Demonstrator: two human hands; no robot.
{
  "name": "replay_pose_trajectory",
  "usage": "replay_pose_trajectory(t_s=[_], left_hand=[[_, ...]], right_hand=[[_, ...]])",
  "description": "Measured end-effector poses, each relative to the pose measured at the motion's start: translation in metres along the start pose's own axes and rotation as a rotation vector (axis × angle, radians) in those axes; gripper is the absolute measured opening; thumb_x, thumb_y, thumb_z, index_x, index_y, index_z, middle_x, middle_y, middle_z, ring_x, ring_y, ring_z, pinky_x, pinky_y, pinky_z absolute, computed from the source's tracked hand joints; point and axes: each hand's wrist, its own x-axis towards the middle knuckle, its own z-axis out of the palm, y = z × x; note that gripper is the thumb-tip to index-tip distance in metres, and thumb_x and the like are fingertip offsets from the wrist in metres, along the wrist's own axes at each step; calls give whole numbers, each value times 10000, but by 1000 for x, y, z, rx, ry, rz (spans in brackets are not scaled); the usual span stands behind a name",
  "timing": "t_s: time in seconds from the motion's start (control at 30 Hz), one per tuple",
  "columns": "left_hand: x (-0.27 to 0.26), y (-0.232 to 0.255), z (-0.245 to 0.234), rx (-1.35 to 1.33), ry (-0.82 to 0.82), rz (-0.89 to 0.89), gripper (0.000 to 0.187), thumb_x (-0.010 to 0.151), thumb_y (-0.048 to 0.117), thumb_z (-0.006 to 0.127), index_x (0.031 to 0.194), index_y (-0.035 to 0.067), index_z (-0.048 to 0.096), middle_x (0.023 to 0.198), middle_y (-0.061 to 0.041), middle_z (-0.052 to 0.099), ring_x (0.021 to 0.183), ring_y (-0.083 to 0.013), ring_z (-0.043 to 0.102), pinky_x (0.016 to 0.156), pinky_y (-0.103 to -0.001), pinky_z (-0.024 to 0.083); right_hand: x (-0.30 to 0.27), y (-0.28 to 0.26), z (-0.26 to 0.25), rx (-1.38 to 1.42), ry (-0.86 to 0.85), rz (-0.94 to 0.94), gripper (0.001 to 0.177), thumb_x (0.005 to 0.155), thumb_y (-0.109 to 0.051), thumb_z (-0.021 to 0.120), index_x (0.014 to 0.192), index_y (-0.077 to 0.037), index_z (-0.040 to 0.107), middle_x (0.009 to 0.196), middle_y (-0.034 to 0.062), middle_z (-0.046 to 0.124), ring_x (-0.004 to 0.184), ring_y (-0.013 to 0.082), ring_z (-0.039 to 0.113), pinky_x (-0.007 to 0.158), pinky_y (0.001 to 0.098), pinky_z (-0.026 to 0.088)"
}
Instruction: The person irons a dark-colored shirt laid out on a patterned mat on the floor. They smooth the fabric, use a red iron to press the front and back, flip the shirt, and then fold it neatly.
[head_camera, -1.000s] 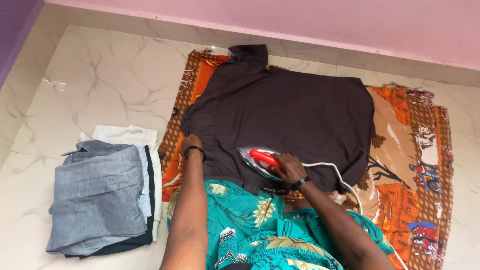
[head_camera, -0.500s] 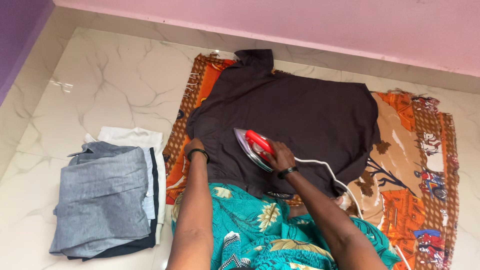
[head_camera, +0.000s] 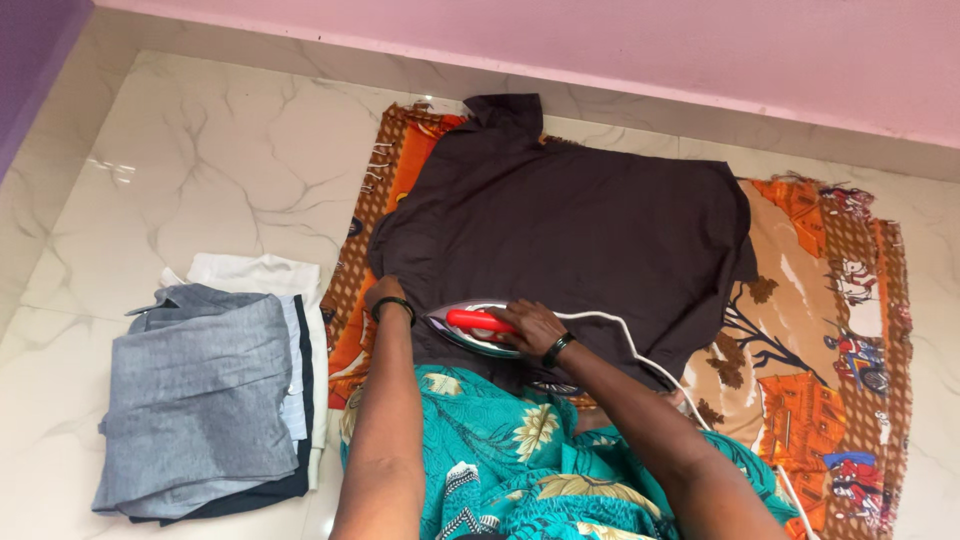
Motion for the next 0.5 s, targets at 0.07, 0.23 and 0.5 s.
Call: replay_pose_trajectory(t_s=[0.07,0.23,0.5], left_hand=[[11,-5,2,6,-5,-18,384,977,245,629,1091,-115,701,1071,-215,728,850,-299,714,702,-439,546],[32,-20,9,-12,13,11,407,983,277,613,1107,-99,707,1090,-225,741,902,-297,730,744,-417,572],[47,-27,20,3,35,69,455,948,286,634,1073,-147,699,1111,-278,745,994,-357,736,814,-433,565]], right_hand=[[3,4,3,-35,67,-20,589,867,-306,689,1424,-170,553,1031,107,661,982,312,619,825,493,486],[28,3,3,31,428,93,531,915,-285,681,1417,-152,572,1011,128,655,979,348,609,844,494,494],[77,-21,2,-8,466,-81,561,889,-297,690,1416,-141,578,1049,110,675,965,314,621,803,469,495]])
